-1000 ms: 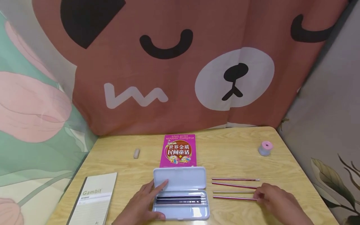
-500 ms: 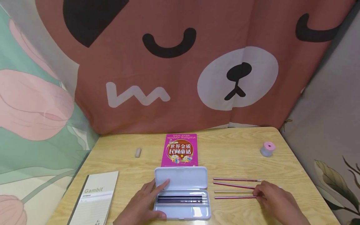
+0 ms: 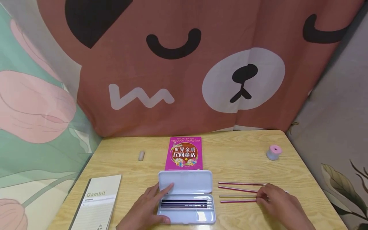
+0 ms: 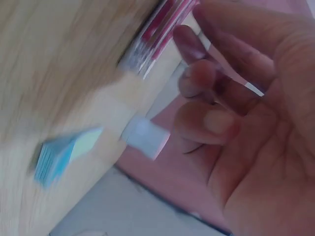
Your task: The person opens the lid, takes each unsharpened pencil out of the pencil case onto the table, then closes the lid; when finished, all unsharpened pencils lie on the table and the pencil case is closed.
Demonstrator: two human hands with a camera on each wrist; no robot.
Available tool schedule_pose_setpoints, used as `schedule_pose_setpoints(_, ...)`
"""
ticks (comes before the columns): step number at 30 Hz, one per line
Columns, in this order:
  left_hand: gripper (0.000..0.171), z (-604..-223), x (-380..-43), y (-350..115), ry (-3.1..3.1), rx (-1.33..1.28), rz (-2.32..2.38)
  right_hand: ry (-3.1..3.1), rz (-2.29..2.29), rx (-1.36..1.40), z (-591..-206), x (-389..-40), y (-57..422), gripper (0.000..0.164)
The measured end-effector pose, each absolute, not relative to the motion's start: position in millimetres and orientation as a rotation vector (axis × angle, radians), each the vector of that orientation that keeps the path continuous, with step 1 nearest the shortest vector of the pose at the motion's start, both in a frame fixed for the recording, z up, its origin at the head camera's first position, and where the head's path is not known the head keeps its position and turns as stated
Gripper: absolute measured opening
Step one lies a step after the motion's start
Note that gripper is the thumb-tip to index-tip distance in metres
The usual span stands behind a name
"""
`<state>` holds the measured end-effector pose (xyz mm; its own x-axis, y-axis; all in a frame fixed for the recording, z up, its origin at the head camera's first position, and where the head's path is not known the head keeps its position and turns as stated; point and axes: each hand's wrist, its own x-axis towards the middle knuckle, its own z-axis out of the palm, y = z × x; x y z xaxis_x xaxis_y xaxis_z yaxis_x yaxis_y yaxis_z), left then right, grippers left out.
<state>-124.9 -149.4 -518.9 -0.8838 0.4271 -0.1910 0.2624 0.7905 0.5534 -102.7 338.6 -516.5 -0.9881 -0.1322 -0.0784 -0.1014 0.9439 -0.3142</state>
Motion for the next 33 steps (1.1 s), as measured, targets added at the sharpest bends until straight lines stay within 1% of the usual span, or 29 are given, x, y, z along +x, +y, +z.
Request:
schedule_pose_setpoints(3,0.111,-519.7,-124.8,-149.4,2.676,0.528,0.762,3.003,-0.533,-0.171,-514.1,-102.7,323.7,0.013)
schedule_pose_setpoints(8,0.111,-519.5,-125.2,-149.6,2.670,0.506,0.750,3.100,-0.541,-0.279,-514.7,-99.0,290.1,0.014)
schedule_pose_setpoints(13,0.111,-520.2,-125.0,-149.4,2.669,0.502,0.757,3.211,-0.581,-0.588,-522.1,-97.2,255.2,0.015)
schedule_pose_setpoints(15,0.111,-520.5,-124.6,-149.3,2.673,0.513,0.765,3.239,-0.583,-0.721,-524.1,-97.4,242.3,0.012)
schedule_pose_setpoints(17,0.110,-521.1,-124.3,-149.3,2.680,0.525,0.767,3.199,-0.571,-0.770,-523.4,-97.8,229.9,0.008)
schedule_pose_setpoints(18,0.110,-521.1,-124.3,-149.3,2.684,0.531,0.768,3.171,-0.566,-0.787,-523.0,-98.3,224.0,0.008)
schedule_pose_setpoints(22,0.111,-520.2,-124.2,-149.2,2.698,0.550,0.761,2.976,-0.587,-0.717,-517.7,-99.1,202.5,0.019)
schedule_pose_setpoints(25,0.111,-518.9,-124.3,-148.9,2.706,0.567,0.756,2.920,-0.635,-0.746,-517.4,-99.6,189.4,0.023)
schedule_pose_setpoints(30,0.110,-518.9,-125.0,-148.7,2.696,0.559,0.750,2.994,-0.621,-0.985,-524.8,-100.6,176.0,0.029)
schedule_pose_setpoints(31,0.110,-519.0,-125.2,-148.6,2.693,0.557,0.750,3.009,-0.591,-1.017,-526.0,-100.7,174.4,0.032)
schedule_pose_setpoints(33,0.110,-519.5,-125.1,-148.6,2.691,0.553,0.751,3.034,-0.506,-1.051,-527.7,-101.8,171.2,0.046)
